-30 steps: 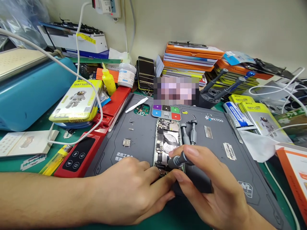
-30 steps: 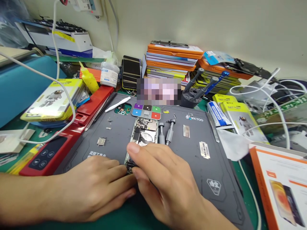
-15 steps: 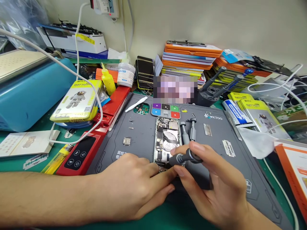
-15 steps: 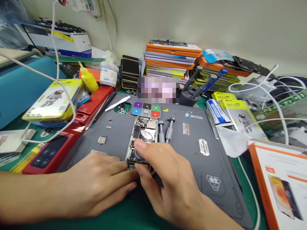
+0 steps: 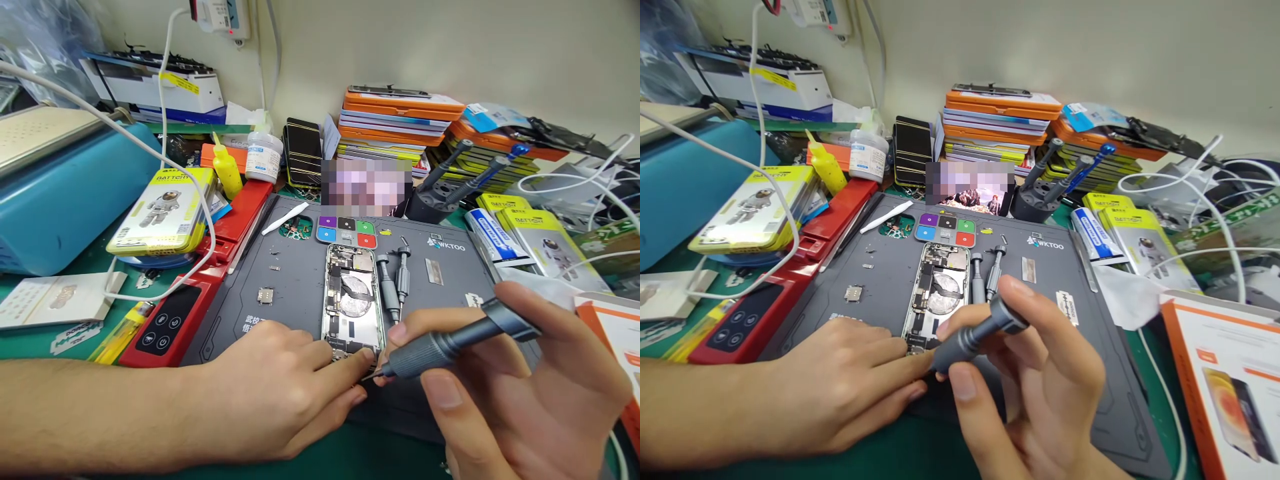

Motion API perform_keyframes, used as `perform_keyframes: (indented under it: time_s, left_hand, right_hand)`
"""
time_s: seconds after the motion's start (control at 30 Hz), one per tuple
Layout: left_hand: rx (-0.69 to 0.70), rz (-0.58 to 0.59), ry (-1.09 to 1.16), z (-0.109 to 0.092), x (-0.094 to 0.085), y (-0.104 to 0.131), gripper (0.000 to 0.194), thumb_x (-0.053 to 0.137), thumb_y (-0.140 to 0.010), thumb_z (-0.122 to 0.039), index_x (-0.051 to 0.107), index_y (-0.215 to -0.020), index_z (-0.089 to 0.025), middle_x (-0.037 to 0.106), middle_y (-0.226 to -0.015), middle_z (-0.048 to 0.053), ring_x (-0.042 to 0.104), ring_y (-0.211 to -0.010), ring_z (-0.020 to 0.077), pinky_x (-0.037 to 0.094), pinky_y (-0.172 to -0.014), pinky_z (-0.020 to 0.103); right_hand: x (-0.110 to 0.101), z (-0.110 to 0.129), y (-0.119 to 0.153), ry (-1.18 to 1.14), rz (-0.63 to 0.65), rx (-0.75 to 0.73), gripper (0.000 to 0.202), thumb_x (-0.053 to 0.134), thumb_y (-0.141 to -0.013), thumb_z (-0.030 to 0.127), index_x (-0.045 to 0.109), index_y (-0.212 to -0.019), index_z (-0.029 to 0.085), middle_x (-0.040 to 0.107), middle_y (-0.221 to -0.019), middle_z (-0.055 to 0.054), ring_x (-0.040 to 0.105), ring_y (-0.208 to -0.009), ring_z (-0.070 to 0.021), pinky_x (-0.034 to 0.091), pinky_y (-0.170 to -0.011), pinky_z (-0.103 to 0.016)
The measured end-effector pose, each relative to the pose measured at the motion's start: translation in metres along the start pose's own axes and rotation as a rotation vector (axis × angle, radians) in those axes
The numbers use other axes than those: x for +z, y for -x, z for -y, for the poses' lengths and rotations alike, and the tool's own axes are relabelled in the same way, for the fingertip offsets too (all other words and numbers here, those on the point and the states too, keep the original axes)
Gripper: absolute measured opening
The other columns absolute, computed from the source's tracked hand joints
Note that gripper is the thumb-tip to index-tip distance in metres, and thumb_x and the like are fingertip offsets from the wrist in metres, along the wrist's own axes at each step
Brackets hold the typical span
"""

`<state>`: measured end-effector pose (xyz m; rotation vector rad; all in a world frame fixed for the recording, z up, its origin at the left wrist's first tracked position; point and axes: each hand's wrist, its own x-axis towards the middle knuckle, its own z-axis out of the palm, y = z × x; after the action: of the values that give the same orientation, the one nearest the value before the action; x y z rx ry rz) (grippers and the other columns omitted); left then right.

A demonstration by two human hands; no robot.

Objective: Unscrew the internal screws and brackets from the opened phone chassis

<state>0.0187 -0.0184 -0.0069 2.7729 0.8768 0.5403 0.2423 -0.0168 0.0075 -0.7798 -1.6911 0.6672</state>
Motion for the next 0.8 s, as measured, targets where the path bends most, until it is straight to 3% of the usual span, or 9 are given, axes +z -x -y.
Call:
perform_keyframes:
  time_s: [0.2, 0.47, 0.7, 0.8]
  left_hand:
    - [0.008, 0.000, -0.012, -0.0005, 0.0012, 0.0009, 0.032, 0.037, -0.114, -0.033, 0.056, -0.135, -0.017, 0.065, -0.076, -0.004, 0.062, -0.057, 0.0201, 0.041, -0.046, 0.039]
    - [0.020, -0.012, -0.035, -0.0008, 0.0028, 0.0023, 0.033, 0.036, -0.115, -0.033, 0.054, -0.138, -0.016, 0.066, -0.075, -0.004, 0.063, -0.057, 0.0203, 0.043, -0.046, 0.039]
    - [0.024, -0.010, -0.042, -0.0002, 0.0036, 0.0026, 0.031, 0.036, -0.115, -0.032, 0.056, -0.133, -0.017, 0.065, -0.074, -0.003, 0.061, -0.056, 0.0206, 0.043, -0.045, 0.039]
    - [0.026, -0.019, -0.043, 0.0006, 0.0037, 0.0010, 0.031, 0.036, -0.115, -0.032, 0.056, -0.132, -0.016, 0.065, -0.074, -0.003, 0.062, -0.056, 0.0207, 0.042, -0.044, 0.039]
  right_hand:
    - [-0.0067, 0.0031, 0.0084, 0.053, 0.109, 0.017, 0.072, 0.061, -0.094, 0.004, 0.045, -0.158, 0.031, 0.075, -0.114, -0.013, 0.078, -0.083, -0.0256, 0.072, -0.070, -0.039]
    - [-0.0009, 0.0041, 0.0077, 0.004, 0.094, 0.045, 0.072, 0.057, -0.093, 0.000, 0.047, -0.157, 0.031, 0.077, -0.110, -0.012, 0.079, -0.083, -0.0257, 0.072, -0.070, -0.038]
    - [-0.0011, 0.0032, 0.0113, 0.013, 0.097, 0.043, 0.076, 0.058, -0.091, -0.003, 0.046, -0.158, 0.031, 0.072, -0.126, -0.016, 0.078, -0.087, -0.0258, 0.073, -0.072, -0.039]
    - [-0.0018, 0.0038, 0.0106, 0.007, 0.116, 0.036, 0.081, 0.057, -0.089, -0.007, 0.044, -0.159, 0.031, 0.074, -0.116, -0.014, 0.077, -0.084, -0.0249, 0.073, -0.069, -0.038]
